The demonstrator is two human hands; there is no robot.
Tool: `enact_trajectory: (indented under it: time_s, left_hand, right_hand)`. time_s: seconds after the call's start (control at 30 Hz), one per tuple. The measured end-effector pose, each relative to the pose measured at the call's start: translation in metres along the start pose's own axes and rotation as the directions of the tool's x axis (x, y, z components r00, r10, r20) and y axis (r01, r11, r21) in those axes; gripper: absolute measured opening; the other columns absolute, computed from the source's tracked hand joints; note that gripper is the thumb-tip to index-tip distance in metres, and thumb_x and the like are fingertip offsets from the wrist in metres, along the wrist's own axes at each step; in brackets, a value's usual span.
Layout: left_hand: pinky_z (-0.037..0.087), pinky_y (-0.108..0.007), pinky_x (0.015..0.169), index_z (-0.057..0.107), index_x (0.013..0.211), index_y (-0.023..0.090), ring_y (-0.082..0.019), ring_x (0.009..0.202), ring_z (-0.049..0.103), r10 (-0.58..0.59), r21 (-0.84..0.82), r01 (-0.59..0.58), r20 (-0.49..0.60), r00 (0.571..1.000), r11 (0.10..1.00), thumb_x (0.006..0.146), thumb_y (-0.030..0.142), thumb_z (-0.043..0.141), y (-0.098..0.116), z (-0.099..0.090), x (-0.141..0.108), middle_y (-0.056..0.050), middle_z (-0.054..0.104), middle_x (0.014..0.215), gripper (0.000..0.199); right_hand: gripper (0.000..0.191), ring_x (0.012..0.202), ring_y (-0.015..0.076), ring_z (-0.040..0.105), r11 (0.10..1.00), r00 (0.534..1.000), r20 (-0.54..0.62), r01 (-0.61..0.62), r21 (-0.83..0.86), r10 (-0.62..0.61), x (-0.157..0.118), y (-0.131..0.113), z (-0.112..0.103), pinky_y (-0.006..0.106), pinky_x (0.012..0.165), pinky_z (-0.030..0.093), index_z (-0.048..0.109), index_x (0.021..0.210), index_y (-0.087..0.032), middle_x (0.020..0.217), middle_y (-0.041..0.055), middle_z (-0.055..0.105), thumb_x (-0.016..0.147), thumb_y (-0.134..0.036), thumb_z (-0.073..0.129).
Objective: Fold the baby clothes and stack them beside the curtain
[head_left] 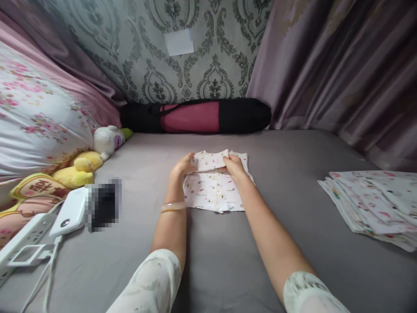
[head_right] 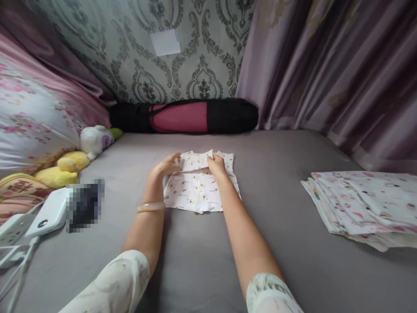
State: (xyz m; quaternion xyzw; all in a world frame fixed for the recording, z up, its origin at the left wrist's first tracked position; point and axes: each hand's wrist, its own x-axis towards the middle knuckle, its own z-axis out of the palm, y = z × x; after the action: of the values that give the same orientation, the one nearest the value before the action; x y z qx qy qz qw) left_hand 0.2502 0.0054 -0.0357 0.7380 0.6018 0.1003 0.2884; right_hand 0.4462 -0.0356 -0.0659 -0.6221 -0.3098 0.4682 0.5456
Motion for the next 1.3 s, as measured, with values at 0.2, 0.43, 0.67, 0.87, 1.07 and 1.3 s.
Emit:
enact_trajectory:
  time_s: [0.2,0.43,0.67,0.87,1.07,1.3]
  left_hand:
    - [0.043,-0.033,0.102,0.032,0.148,0.022,-0.027,0.128,0.051,-0.032,0.151,0.026,0.036,0.999,0.988,0.071,0.012,0.058,0.001,0.013,0.007,-0.012,0.051,0.143,0.082]
    - [0.043,-0.036,0.102,0.030,0.148,0.026,-0.028,0.129,0.050,-0.066,0.281,0.055,0.031,0.997,0.958,0.074,0.018,0.057,0.004,0.015,0.007,-0.011,0.051,0.142,0.079]
    - [0.041,-0.036,0.104,0.034,0.146,0.022,-0.026,0.129,0.049,-0.033,0.237,0.028,0.017,0.999,0.971,0.076,0.016,0.053,0.010,0.009,-0.004,-0.011,0.051,0.142,0.073]
    - [0.034,-0.039,0.111,0.047,0.137,0.020,-0.022,0.133,0.044,0.181,0.174,-0.146,-0.199,0.963,0.974,0.088,0.018,0.040,0.039,0.027,-0.001,-0.009,0.050,0.144,0.049]
    - [0.017,-0.053,0.118,0.044,0.141,0.015,-0.028,0.145,0.026,0.208,0.305,-0.143,-0.195,0.958,0.942,0.098,0.031,0.026,0.050,0.061,0.001,-0.013,0.039,0.152,0.049]
    - [0.013,-0.050,0.119,0.029,0.151,0.011,-0.031,0.147,0.018,0.171,0.375,-0.122,-0.101,0.980,0.919,0.100,0.043,0.012,0.032,0.068,-0.002,-0.014,0.026,0.158,0.063]
  right_hand:
    - [0.024,0.095,0.0254,0.065,0.727,0.974,-0.127,0.049,-0.685,-0.185,-0.010,-0.008,-0.012,0.035,0.084,0.052,0.070,0.100,-0.019,0.094,0.0085,0.071,0.087,-0.023,0.050]
    - [0.031,0.108,0.0264,0.061,0.433,0.965,-0.061,0.057,-0.900,-0.254,-0.027,-0.008,-0.013,0.034,0.089,0.046,0.061,0.119,-0.017,0.114,0.0142,0.066,0.093,-0.022,0.045]
    - [0.033,0.110,0.0281,0.060,0.334,0.940,-0.072,0.046,-0.941,-0.334,-0.029,-0.008,-0.017,0.036,0.090,0.045,0.058,0.120,-0.011,0.119,0.0190,0.061,0.094,-0.015,0.038]
    - [0.048,0.138,0.0279,0.035,0.160,0.857,0.269,0.370,-0.915,-0.440,-0.027,-0.003,-0.009,0.045,0.113,0.024,0.045,0.141,-0.008,0.146,0.0174,0.046,0.095,-0.015,0.030]
    - [0.058,0.148,0.0261,0.009,0.077,0.833,0.476,0.514,-0.854,-0.280,-0.033,0.008,0.003,0.051,0.119,0.003,0.030,0.152,-0.010,0.160,0.0072,0.022,0.097,-0.029,0.026]
    - [0.057,0.148,0.0251,0.013,0.074,0.840,0.498,0.523,-0.849,-0.218,-0.036,0.012,0.006,0.050,0.119,0.005,0.033,0.151,-0.012,0.160,0.0059,0.023,0.097,-0.027,0.023]
